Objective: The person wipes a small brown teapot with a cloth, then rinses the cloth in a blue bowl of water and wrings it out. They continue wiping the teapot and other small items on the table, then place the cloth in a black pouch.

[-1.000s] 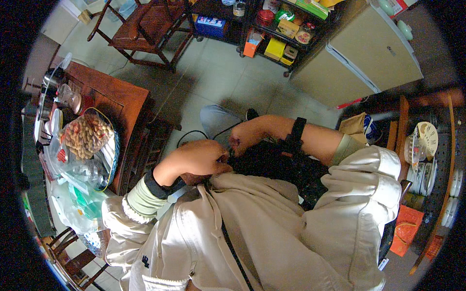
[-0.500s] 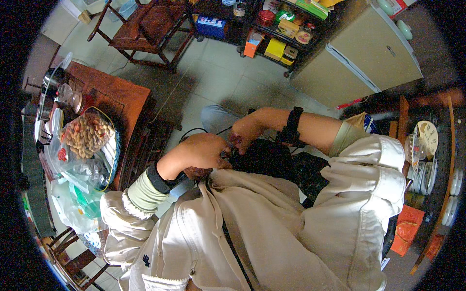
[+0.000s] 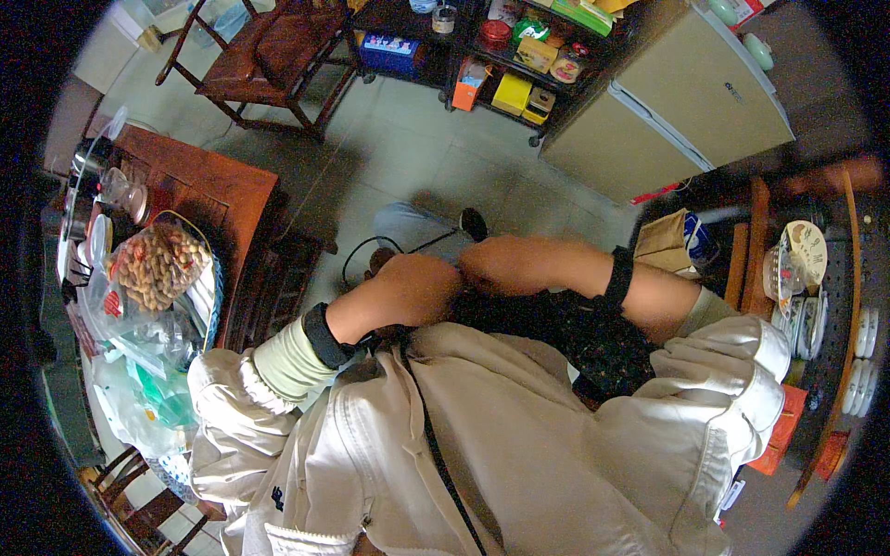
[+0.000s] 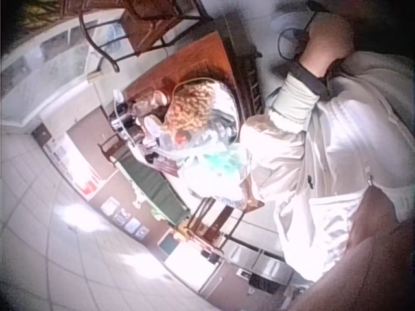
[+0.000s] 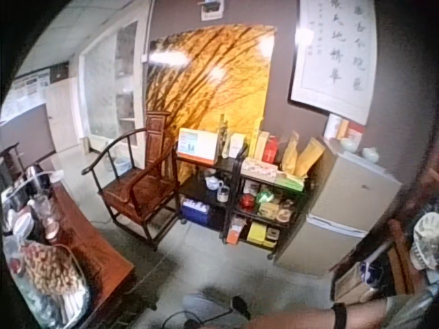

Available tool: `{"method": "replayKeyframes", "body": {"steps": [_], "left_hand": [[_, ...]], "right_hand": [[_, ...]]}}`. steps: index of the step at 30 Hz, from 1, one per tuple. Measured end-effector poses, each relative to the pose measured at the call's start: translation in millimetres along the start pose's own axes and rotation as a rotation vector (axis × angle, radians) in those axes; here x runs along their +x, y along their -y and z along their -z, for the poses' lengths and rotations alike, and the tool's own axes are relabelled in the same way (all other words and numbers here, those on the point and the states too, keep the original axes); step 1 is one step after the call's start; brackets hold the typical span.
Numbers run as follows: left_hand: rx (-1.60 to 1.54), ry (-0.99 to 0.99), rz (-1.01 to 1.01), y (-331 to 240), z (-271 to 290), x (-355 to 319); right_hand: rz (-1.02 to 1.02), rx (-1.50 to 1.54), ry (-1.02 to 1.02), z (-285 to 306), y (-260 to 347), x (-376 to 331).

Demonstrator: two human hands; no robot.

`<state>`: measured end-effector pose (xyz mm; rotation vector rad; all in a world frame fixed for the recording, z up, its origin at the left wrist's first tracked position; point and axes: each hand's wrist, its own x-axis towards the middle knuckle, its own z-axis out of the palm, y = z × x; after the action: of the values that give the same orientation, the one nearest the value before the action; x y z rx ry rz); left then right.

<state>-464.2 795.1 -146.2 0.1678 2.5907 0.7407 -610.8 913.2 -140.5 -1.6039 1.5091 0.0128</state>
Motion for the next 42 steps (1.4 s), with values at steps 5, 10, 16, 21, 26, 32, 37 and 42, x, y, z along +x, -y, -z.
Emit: {"method": "replayKeyframes", "body": {"steps": [5,10,16,21,26,32,37,42], "left_hand": [[-0.149,-0.039,0.184,1.6,-6.7,3.9],[-0.228,-0.039,0.137,8.0,-14.6,8.3],[-0.256,0.063,-0.082,8.3,-6.2,-5.3],[-0.104,0.178,-0.246,-1.3,3.7,-8.7],[0.057,0.074,-0.263,-11.3,0.1,-8.2],[-0.218,-0.108,-0.321,-19.9,-9.0,-4.7],[-0.073,0.182,-0.391,-27.0,-6.6,-5.7],[-0.016,0.269,-0.406,-34.1,0.6,-5.1]], "right_hand": [[0.294,-0.310,-0.228,-5.5,-0.1,-4.9],[0.372,-0.426,-0.251,4.1,-1.7,-20.0],[-0.047,-0.259,0.164,-15.1,-2.0,-88.7],[-0.239,0.265,0.422,-56.2,-12.2,-110.9],[-0.450,0.534,0.061,-64.0,-18.2,-108.3],[-0.367,0.455,-0.248,-71.6,-14.6,-85.8],[-0.382,0.144,-0.183,-71.9,-5.2,-85.5],[-0.494,0.060,-0.239,-70.2,3.3,-91.5]]}}
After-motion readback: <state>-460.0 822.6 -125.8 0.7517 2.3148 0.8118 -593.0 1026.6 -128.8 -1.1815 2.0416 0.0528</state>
